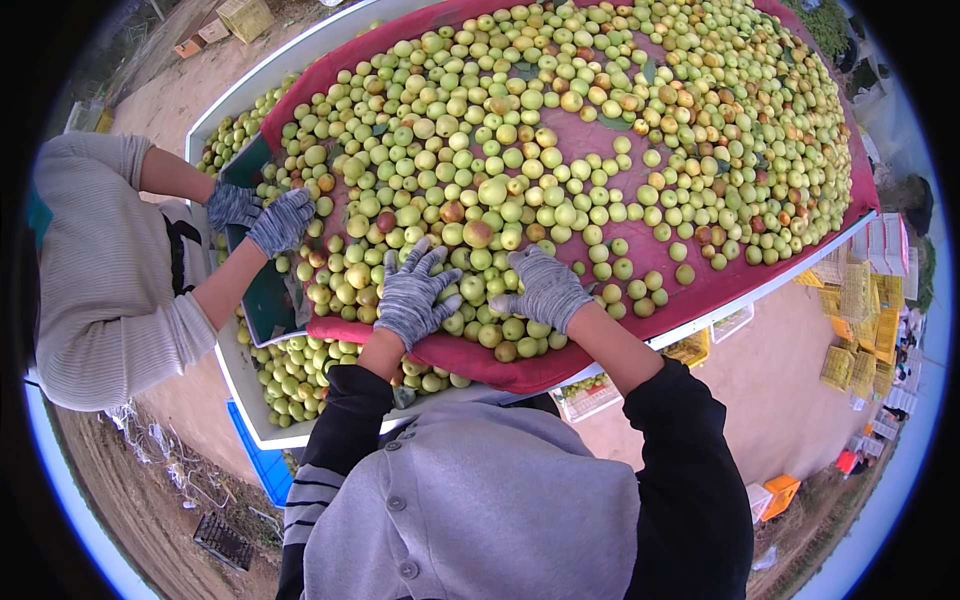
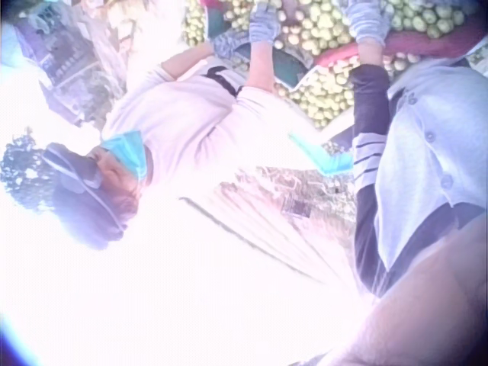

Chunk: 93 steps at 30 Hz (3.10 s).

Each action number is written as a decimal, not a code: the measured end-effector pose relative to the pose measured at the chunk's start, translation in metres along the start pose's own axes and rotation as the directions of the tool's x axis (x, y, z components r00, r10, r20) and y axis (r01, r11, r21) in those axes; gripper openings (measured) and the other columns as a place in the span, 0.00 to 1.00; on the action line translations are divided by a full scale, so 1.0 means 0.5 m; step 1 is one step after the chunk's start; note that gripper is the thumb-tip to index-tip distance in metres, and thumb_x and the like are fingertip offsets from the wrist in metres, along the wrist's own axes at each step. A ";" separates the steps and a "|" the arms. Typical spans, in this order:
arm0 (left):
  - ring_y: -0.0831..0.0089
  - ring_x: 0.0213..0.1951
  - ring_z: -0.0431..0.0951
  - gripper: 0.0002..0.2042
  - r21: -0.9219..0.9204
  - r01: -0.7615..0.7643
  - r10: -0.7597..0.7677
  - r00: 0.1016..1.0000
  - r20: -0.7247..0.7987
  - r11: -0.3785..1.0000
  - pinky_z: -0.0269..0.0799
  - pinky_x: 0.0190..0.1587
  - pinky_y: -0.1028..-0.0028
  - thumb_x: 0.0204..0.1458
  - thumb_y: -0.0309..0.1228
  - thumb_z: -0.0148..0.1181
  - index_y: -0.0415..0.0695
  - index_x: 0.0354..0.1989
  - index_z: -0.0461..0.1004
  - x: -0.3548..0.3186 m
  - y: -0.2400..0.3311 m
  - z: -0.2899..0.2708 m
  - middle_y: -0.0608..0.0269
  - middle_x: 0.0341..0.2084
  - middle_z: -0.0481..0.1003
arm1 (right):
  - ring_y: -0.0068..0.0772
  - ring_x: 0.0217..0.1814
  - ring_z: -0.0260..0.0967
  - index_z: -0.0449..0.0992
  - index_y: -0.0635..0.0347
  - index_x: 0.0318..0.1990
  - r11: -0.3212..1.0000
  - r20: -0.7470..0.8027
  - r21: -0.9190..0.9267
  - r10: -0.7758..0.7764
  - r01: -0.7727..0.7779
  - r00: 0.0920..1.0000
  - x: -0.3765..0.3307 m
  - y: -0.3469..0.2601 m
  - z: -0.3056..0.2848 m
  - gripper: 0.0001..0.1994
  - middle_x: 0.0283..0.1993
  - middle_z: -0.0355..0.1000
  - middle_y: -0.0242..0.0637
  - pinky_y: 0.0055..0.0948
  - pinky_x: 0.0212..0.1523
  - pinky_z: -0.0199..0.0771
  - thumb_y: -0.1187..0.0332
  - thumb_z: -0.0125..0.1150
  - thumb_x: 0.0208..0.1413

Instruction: The person sorts green apples on a conveyor belt, picking them up and placing them into a bin. Another worker assists by moving apples along the belt. The process is continuous and repetitive.

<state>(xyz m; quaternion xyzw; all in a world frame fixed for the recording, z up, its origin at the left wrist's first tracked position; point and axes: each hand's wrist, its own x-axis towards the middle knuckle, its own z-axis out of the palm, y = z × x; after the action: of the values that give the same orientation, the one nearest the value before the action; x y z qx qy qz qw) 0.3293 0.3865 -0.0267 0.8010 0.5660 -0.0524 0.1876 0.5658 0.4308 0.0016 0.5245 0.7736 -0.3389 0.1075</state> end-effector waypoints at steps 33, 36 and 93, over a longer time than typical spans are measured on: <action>0.78 0.33 0.76 0.19 -0.950 -0.063 -0.308 0.951 0.037 -0.307 0.72 0.27 0.82 0.57 0.35 0.60 0.40 0.55 0.69 -0.134 0.006 0.000 0.58 0.41 0.76 | 0.46 0.52 0.69 0.74 0.56 0.50 0.930 -0.241 -0.083 -0.367 0.358 0.898 -0.015 -0.078 -0.033 0.29 0.49 0.69 0.45 0.43 0.55 0.69 0.46 0.66 0.44; 0.80 0.28 0.76 0.17 -0.964 0.046 -0.390 0.909 0.149 -0.261 0.69 0.22 0.85 0.58 0.34 0.60 0.40 0.53 0.70 -0.173 -0.004 0.017 0.59 0.37 0.77 | 0.48 0.55 0.68 0.68 0.59 0.56 0.944 -0.179 -0.201 0.227 -0.261 0.957 -0.072 0.052 -0.067 0.37 0.53 0.67 0.51 0.42 0.56 0.69 0.46 0.70 0.40; 0.74 0.28 0.80 0.10 -0.959 -0.087 -0.316 0.949 0.002 -0.268 0.74 0.22 0.81 0.58 0.31 0.57 0.36 0.41 0.74 -0.196 -0.026 0.063 0.57 0.29 0.78 | 0.47 0.50 0.69 0.70 0.53 0.58 0.911 -0.578 0.089 -0.282 0.403 0.766 0.299 -0.206 0.105 0.21 0.49 0.72 0.43 0.42 0.54 0.69 0.64 0.57 0.56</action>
<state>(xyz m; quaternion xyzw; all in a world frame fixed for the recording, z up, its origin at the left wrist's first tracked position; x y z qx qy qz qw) 0.2867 0.2920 -0.0298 0.2772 0.4775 0.5003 0.6669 0.4010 0.4850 -0.0732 0.4570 0.8142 -0.2657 -0.2400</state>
